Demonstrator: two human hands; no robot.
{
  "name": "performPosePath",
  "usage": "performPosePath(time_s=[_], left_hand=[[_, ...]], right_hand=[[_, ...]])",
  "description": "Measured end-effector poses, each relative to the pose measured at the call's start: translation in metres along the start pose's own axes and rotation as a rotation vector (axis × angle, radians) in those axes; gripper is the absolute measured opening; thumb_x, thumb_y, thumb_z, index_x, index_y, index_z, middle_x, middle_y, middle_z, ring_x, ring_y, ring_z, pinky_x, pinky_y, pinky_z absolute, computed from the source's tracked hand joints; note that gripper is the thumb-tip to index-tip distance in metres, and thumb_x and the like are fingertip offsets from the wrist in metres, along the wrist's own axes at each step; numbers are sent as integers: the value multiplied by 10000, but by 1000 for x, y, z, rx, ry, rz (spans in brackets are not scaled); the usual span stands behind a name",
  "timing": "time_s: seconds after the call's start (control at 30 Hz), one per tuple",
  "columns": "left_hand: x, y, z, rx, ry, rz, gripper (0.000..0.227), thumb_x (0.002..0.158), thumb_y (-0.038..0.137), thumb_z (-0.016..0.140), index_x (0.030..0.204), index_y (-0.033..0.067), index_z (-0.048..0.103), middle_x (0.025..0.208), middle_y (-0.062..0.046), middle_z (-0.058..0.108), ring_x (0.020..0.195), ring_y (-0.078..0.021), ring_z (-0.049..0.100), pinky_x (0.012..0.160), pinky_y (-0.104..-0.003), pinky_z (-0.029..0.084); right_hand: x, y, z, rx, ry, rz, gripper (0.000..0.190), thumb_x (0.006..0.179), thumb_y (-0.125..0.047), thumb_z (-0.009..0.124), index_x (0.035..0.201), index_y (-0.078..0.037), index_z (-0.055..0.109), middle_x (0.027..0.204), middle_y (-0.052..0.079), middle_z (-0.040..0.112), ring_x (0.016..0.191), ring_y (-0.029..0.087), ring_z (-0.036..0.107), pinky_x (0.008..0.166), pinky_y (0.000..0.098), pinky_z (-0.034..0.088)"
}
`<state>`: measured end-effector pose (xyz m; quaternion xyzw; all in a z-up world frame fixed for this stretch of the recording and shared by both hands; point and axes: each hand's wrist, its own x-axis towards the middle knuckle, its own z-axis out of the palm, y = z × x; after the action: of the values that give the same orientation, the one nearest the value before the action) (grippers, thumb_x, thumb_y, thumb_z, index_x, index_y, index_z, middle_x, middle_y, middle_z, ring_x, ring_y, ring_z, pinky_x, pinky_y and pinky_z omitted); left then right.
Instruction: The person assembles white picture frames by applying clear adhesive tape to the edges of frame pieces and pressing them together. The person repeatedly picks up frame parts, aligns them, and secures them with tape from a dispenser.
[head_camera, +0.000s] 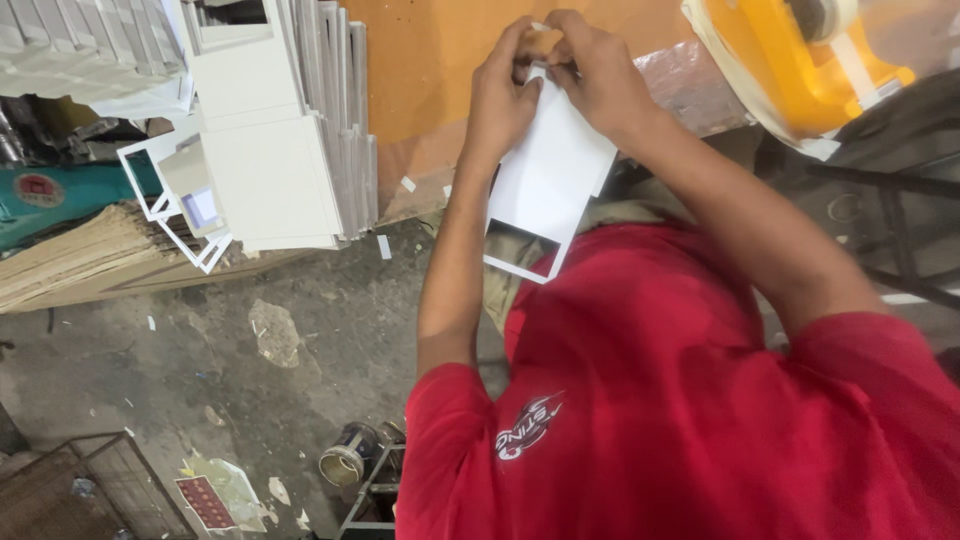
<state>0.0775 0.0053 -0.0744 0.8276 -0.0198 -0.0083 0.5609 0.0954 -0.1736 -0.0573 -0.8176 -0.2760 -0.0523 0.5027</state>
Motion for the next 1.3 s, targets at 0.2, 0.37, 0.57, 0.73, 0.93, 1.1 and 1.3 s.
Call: performPosePath(time_s=[0.2,0.37,0.57,0.73,0.93,1.1,1.3], left_hand=[[-4,0,-1,354,140,152,548,841,-17,734,1360,109,615,1028,-61,730,1007,-256,667,962,-403,481],[-15,17,-4,736,219,235,427,893,-9,583,1303,97,632,1242,-86,673,1203,-285,578,1018,-449,365],[-14,31,11,809,-46,510,270,911,81,618,1174,92,678,1198,-58,654,1182,-243,589,1071,-554,327],[-16,56,5,898,25,864,127,1012,183,664,1094,87,657,1153,-70,635,1107,-212,609,1090,-555,309],[-37,93,-7,1147,131,1059,84,1000,240,654,995,160,631,1134,-52,652,1061,-188,620,1007,-502,276],[-50,115,-4,1205,285,1164,82,999,240,641,938,192,613,1097,7,661,1041,-147,620,983,-480,263],[-56,132,-13,1190,277,1275,94,1024,252,612,935,223,598,1064,25,647,1013,-122,610,909,-405,234]], right_hand=[[2,-8,-4,51,46,14,492,904,64,807,1303,17,522,1120,209,591,852,261,676,711,363,553],[-17,-1,-33,237,173,354,156,1143,-69,663,1253,23,601,1074,94,631,859,143,671,719,281,569],[-52,17,-77,474,8,646,159,1181,-117,633,1166,34,680,934,49,664,803,115,603,728,263,501],[-61,1,-101,722,-47,859,133,1095,-134,612,1110,-24,683,978,41,699,834,116,642,789,283,556],[-61,-38,-117,985,-16,873,126,1101,-118,597,1098,-31,688,1026,74,709,969,168,694,893,332,581],[-68,-66,-117,985,8,801,128,1076,-79,623,1141,6,691,1050,85,709,997,187,701,921,344,587],[-65,-80,-123,959,8,771,130,1076,-75,637,1105,39,692,1016,102,719,954,186,719,923,331,612]])
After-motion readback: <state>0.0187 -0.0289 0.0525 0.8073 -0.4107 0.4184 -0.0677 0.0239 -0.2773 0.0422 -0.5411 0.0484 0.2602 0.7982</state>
